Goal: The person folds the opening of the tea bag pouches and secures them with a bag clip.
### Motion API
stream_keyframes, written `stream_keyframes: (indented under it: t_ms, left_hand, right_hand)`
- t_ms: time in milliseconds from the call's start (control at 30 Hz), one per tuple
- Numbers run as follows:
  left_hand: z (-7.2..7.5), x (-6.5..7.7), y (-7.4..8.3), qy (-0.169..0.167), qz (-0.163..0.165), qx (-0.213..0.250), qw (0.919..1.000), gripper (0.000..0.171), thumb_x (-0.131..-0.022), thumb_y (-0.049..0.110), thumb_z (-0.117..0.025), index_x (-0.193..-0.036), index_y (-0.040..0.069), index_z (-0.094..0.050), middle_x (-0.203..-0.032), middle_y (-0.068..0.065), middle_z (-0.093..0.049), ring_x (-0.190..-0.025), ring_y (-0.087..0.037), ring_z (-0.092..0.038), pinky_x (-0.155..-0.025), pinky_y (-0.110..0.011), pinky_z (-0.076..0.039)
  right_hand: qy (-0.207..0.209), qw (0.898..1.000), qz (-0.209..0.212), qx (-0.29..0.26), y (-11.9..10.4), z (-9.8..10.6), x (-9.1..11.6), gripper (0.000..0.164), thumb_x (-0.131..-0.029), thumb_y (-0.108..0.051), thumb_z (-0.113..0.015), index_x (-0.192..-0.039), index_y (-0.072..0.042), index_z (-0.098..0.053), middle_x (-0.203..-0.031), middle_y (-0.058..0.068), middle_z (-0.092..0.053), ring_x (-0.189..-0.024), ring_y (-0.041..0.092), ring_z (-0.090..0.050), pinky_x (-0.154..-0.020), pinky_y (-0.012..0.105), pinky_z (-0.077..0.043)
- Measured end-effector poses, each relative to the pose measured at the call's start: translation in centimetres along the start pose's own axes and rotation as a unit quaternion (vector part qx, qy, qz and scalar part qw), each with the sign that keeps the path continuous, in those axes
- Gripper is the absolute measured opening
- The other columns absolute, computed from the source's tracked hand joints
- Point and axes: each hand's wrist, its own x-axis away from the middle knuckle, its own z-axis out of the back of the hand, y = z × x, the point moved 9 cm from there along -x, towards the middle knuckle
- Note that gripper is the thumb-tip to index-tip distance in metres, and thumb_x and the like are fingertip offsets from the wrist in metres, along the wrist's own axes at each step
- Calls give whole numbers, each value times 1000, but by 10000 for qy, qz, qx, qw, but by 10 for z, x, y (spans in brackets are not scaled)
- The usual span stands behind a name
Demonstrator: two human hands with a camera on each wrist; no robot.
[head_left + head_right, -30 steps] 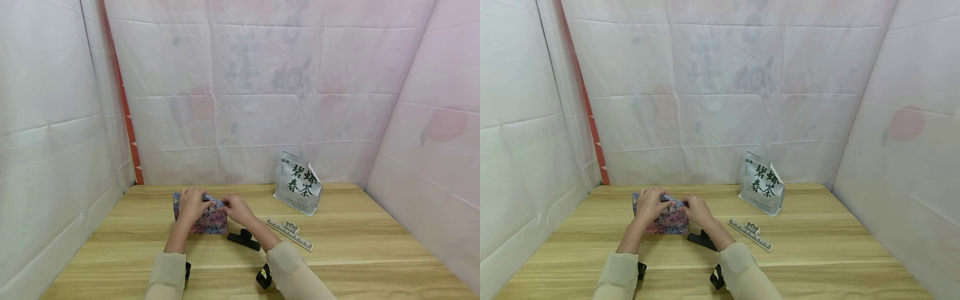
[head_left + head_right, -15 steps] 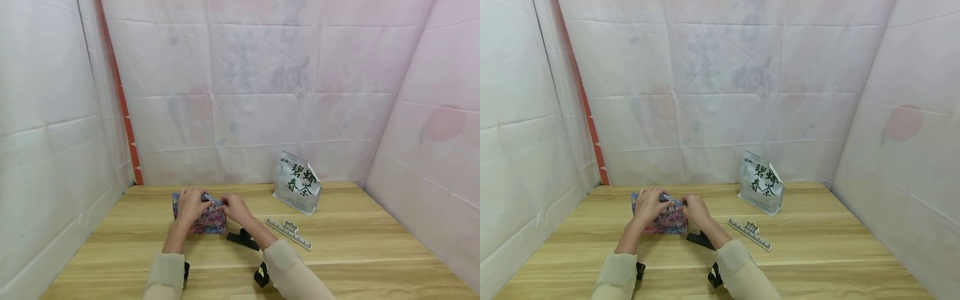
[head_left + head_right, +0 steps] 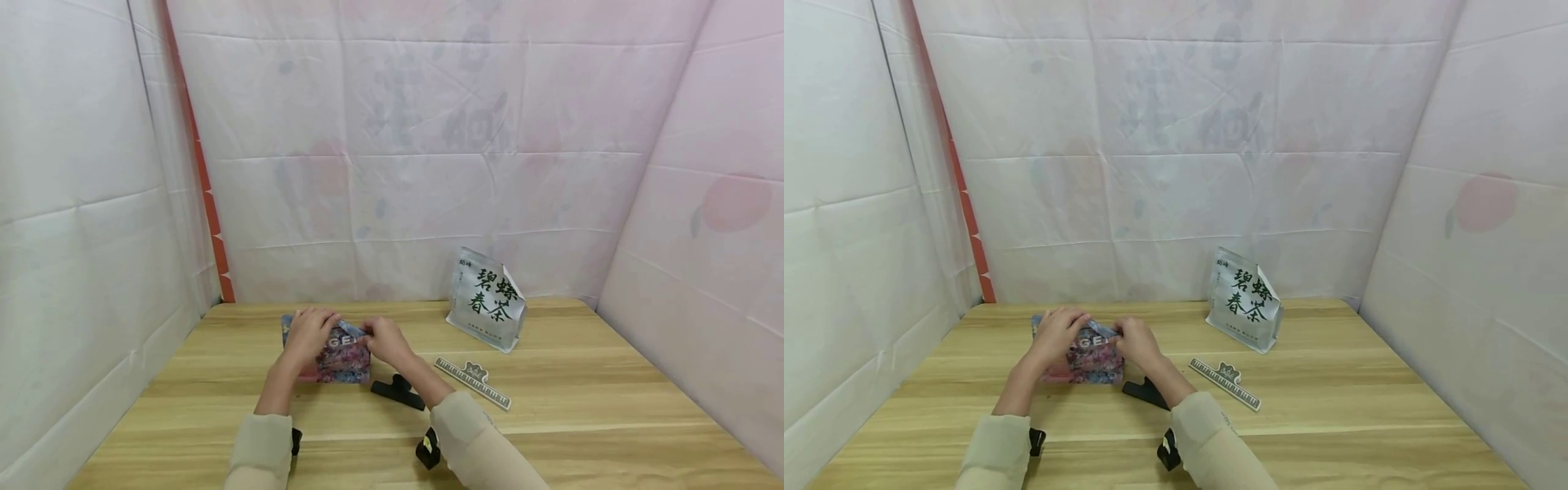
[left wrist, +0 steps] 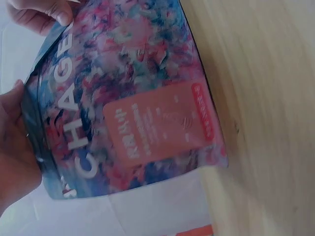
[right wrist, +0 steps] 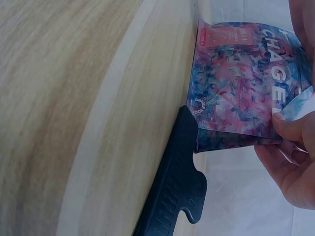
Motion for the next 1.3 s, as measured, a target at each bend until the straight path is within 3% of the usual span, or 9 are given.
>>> stream_keyframes:
  t_ms: [233, 433, 567, 767, 933, 1300]
  left_hand:
    - [0, -2, -1, 158, 213, -141, 9995, 28, -95, 25, -52, -104, 6, -69, -103, -9, -66, -100, -26, -55, -87, -43, -33]
    - [1, -1, -1, 161, 196, -95, 9996, 28, -94, 29, -53, -102, 8, -69, -101, -8, -66, -97, -26, -55, -88, -44, -33]
    - [-1, 0, -2, 127, 220, -213, 9994, 28, -86, 37, -64, -96, 11, -69, -97, -6, -65, -94, -26, -55, -88, -45, -32]
    - [-3, 0, 1, 239, 99, -817, 9963, 35, -73, 39, -76, -93, 13, -68, -93, -3, -65, -90, -25, -55, -83, -43, -35]
    - [-2, 1, 3, 402, 65, -1071, 9934, 36, -71, 38, -78, -94, 12, -68, -93, -3, -66, -90, -25, -55, -80, -41, -37]
    - [-4, -3, 4, 370, 173, -1153, 9925, 37, -72, 41, -76, -92, 12, -66, -90, -3, -65, -90, -26, -55, -81, -42, -36]
  right_hand:
    - [-34, 10000, 22, 7, 0, 0, 0, 5, -82, -1, -67, -79, -5, -67, -69, -2, -57, -57, 8, -47, -51, 23, -40]
    - [-49, 10000, 19, -1, 0, 0, -1, 5, -82, -2, -67, -78, -5, -66, -67, -3, -55, -56, 9, -46, -51, 23, -39]
    - [-122, 9999, -20, 3, 1, -1, -2, 5, -83, -2, -67, -78, -5, -66, -66, -3, -54, -55, 9, -45, -50, 23, -38]
    - [-166, 9998, -82, -43, 1, -1, -2, 6, -84, -2, -66, -79, -5, -66, -66, -2, -54, -54, 10, -44, -49, 24, -38]
    - [-201, 9997, -81, -116, 1, -1, -1, 6, -84, -2, -66, -78, -5, -65, -65, -2, -54, -53, 9, -44, -49, 23, -37]
    - [-107, 9999, -117, -35, 0, 1, -2, 6, -83, -1, -66, -78, -5, -65, -66, -2, -53, -55, 10, -44, -49, 24, -38]
